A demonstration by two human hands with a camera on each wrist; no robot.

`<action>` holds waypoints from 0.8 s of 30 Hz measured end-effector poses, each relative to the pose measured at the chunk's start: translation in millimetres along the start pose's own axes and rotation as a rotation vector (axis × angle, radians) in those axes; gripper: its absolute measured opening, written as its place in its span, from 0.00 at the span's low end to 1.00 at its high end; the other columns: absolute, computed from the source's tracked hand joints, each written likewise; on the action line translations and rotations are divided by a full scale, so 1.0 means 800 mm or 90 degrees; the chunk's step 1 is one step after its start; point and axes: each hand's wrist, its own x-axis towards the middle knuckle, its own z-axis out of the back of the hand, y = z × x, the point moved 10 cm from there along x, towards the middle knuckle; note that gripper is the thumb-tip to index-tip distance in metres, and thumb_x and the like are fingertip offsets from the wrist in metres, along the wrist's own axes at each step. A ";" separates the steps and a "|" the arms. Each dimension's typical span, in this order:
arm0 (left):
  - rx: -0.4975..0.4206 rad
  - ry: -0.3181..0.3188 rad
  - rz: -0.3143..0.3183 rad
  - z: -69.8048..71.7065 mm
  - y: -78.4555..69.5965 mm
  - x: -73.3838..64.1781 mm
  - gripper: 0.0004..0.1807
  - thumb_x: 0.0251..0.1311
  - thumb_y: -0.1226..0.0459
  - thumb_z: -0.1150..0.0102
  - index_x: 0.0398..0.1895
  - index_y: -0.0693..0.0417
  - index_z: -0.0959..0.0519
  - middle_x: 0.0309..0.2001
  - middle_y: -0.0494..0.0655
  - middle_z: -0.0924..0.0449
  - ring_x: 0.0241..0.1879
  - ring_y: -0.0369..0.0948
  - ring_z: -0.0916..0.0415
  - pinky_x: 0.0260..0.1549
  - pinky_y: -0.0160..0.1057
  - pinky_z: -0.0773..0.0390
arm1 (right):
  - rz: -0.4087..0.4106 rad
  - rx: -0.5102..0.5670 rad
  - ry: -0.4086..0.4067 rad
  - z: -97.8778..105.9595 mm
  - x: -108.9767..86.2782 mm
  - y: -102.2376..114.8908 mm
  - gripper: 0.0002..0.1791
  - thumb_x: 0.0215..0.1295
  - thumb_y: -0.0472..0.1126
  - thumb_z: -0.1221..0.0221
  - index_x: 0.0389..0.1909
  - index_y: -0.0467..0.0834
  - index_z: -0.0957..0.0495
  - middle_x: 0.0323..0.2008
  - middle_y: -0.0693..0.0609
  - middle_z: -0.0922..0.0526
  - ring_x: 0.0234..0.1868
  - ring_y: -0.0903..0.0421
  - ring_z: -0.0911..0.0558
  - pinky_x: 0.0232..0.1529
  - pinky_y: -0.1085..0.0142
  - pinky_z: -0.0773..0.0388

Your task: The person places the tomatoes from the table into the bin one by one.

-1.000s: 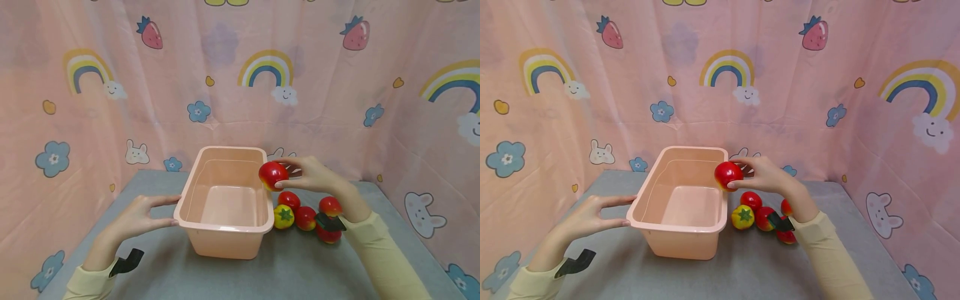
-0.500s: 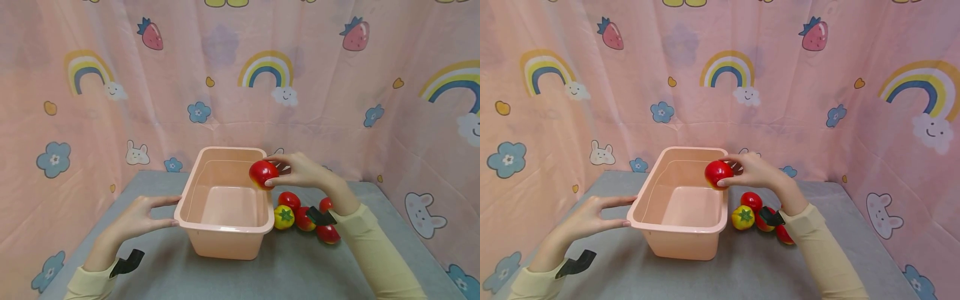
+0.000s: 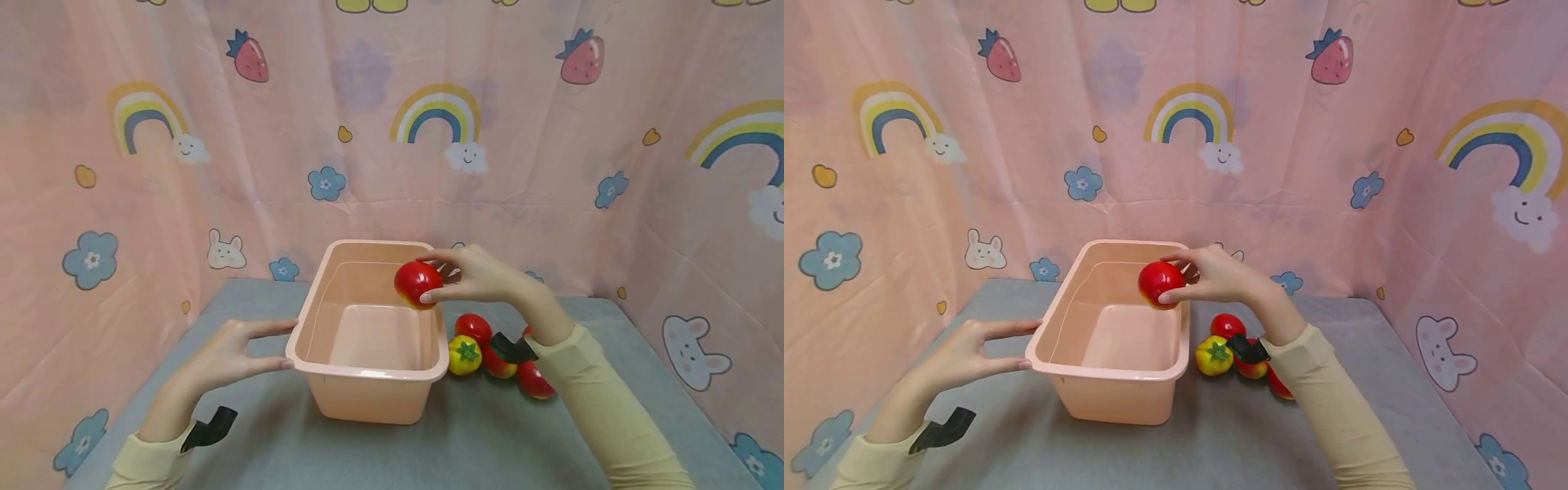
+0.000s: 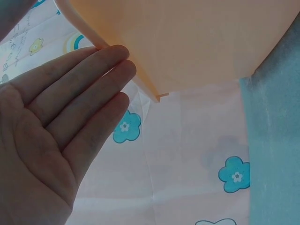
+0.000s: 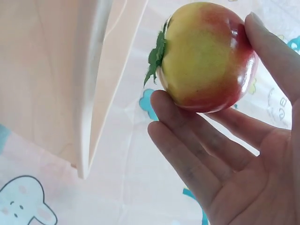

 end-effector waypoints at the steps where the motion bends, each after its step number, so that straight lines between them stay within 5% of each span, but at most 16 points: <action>1: -0.002 0.001 0.000 0.000 0.000 0.000 0.31 0.49 0.45 0.32 0.58 0.42 0.23 0.52 0.37 0.19 0.53 0.38 0.22 0.48 0.44 0.21 | 0.004 0.002 0.003 -0.001 0.001 0.002 0.36 0.51 0.53 0.31 0.61 0.44 0.29 0.49 0.48 0.17 0.44 0.54 0.16 0.43 0.61 0.17; 24: -0.002 0.000 0.003 0.001 -0.003 0.001 0.31 0.50 0.44 0.33 0.58 0.42 0.23 0.52 0.38 0.19 0.53 0.40 0.21 0.48 0.50 0.21 | 0.006 0.058 -0.032 0.006 -0.030 -0.013 0.33 0.54 0.51 0.32 0.61 0.47 0.28 0.48 0.48 0.16 0.47 0.53 0.16 0.45 0.58 0.18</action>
